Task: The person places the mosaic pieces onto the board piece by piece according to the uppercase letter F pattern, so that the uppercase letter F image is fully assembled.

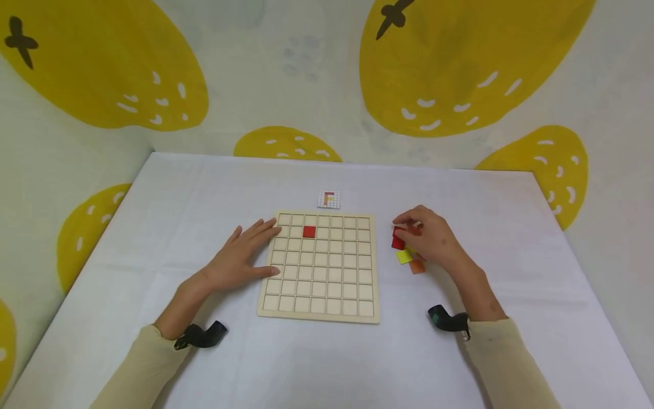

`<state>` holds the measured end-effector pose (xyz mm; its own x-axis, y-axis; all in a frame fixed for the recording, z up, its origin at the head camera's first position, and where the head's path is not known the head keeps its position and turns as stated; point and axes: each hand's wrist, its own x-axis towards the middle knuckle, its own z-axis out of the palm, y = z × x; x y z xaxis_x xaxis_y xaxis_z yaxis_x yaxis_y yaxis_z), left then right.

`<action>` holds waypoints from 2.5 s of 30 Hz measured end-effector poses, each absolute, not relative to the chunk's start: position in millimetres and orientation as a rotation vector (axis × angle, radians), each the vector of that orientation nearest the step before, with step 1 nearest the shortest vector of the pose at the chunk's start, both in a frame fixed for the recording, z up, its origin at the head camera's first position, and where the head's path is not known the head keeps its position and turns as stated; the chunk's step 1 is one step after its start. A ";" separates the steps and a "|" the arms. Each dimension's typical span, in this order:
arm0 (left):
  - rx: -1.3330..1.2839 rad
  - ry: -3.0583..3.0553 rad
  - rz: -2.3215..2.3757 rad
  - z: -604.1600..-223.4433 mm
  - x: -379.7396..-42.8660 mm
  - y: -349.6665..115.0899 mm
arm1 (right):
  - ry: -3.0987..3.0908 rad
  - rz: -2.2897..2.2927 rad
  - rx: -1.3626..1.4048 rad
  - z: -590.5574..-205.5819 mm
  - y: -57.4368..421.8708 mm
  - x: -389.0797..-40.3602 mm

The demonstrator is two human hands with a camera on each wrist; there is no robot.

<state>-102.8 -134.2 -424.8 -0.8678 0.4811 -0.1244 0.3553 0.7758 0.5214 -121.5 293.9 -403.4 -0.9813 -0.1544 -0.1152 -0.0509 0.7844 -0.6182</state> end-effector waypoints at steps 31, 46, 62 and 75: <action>0.639 2.702 0.735 -425.8 -103.5 -133.9 | 2.820 -0.879 -0.296 -410.9 300.3 -123.4; 0.643 2.703 0.738 -426.0 -104.3 -134.7 | 2.747 -0.854 -0.188 -407.9 297.8 -130.0; 0.648 2.705 0.751 -425.4 -104.3 -134.8 | 2.792 -0.841 -0.167 -409.7 291.8 -133.9; 0.639 2.695 0.749 -425.1 -103.5 -134.2 | 2.768 -0.950 -0.124 -411.1 273.8 -134.9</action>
